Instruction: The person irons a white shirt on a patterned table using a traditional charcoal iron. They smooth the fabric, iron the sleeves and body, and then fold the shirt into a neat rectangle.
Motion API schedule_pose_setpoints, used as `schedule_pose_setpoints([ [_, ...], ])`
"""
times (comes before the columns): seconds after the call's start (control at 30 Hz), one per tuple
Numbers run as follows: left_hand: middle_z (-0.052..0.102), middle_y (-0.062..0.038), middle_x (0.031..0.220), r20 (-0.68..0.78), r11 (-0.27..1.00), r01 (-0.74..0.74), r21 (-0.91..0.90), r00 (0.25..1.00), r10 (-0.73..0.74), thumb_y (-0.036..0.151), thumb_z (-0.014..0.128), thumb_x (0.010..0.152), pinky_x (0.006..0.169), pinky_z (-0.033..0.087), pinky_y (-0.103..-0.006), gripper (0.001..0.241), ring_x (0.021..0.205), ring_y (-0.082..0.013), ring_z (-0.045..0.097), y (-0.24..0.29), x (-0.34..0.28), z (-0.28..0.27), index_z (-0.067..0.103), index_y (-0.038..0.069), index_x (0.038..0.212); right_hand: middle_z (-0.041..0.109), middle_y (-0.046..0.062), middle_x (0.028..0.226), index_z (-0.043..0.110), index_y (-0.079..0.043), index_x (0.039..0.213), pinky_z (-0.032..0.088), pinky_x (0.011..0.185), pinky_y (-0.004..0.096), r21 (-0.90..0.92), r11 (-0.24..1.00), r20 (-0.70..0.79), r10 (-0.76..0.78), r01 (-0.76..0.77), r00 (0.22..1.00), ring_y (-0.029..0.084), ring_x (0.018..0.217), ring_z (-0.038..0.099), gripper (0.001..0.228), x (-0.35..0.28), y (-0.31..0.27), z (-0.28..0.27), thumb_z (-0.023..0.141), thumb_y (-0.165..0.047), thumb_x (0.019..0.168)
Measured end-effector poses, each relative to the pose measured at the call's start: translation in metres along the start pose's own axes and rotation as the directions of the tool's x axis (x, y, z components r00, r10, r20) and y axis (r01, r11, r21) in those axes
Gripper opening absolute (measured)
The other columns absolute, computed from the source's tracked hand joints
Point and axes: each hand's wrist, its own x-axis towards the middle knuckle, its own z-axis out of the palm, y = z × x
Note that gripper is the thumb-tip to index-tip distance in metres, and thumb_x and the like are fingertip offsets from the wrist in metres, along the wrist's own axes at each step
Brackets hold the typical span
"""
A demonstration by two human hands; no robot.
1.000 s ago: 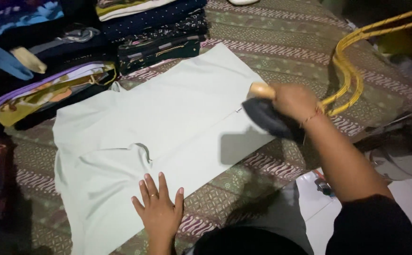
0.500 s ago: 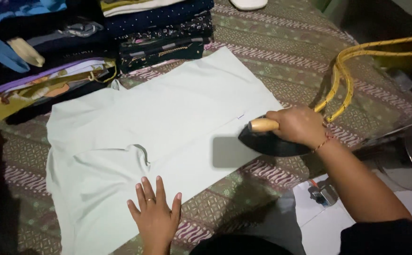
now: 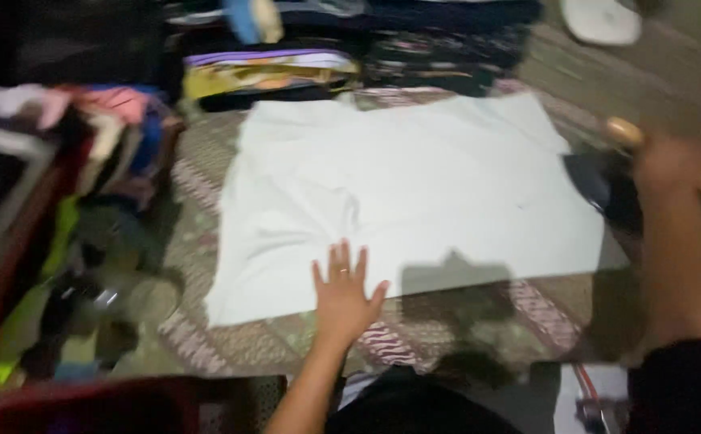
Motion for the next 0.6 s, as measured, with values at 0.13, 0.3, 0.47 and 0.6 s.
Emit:
schedule_pose_setpoints([
  [0.13,0.028,-0.027,0.163,0.029,0.995,0.075,-0.064,0.997,-0.073,0.068,0.034,0.099,0.119,0.005,-0.0663,0.082,0.154,-0.0419,0.018,-0.004,-0.002,0.001,0.041,0.008,0.155,0.049,0.04,0.151,0.067,-0.004,0.154,0.016,0.113,0.067,0.391,0.916,-0.507,0.129,0.094,0.852,0.055,0.138,0.039,0.055,-0.04,-0.074,-0.03,0.065,-0.02,0.101],
  [0.3,0.035,-0.028,0.162,0.219,0.965,0.145,-0.218,0.971,-0.096,0.062,0.055,0.092,0.12,0.011,-0.0687,0.079,0.154,-0.0416,0.027,-0.005,0.003,-0.021,0.05,0.01,0.151,0.074,0.018,0.108,0.072,-0.011,0.125,0.052,0.087,0.055,0.934,0.028,-0.316,-0.407,0.357,0.857,0.044,0.108,0.068,0.039,-0.238,-0.192,-0.223,0.066,-0.042,0.103],
  [0.47,0.05,-0.021,0.154,0.023,0.629,0.183,-0.755,0.967,-0.254,0.034,0.074,0.087,0.119,0.03,-0.0529,0.055,0.146,-0.0381,0.043,-0.029,-0.015,-0.007,0.065,0.011,0.136,0.076,0.016,0.096,0.078,-0.014,0.105,0.055,0.085,0.049,0.944,0.049,-0.22,-0.644,0.327,0.733,0.039,0.103,0.072,0.059,-0.306,-0.262,-0.317,0.058,-0.068,0.094],
  [0.6,0.054,-0.018,0.148,0.308,-0.212,0.236,-0.948,0.845,-0.438,0.015,0.07,0.096,0.109,0.049,-0.0397,0.054,0.138,-0.0266,0.051,-0.07,-0.021,0.016,0.055,0.005,0.146,0.075,0.013,0.091,0.078,-0.022,0.118,0.055,0.077,0.04,0.947,-0.124,-0.309,-0.611,0.297,0.729,0.033,0.094,0.073,0.045,-0.286,-0.327,-0.311,0.081,-0.04,0.077],
])
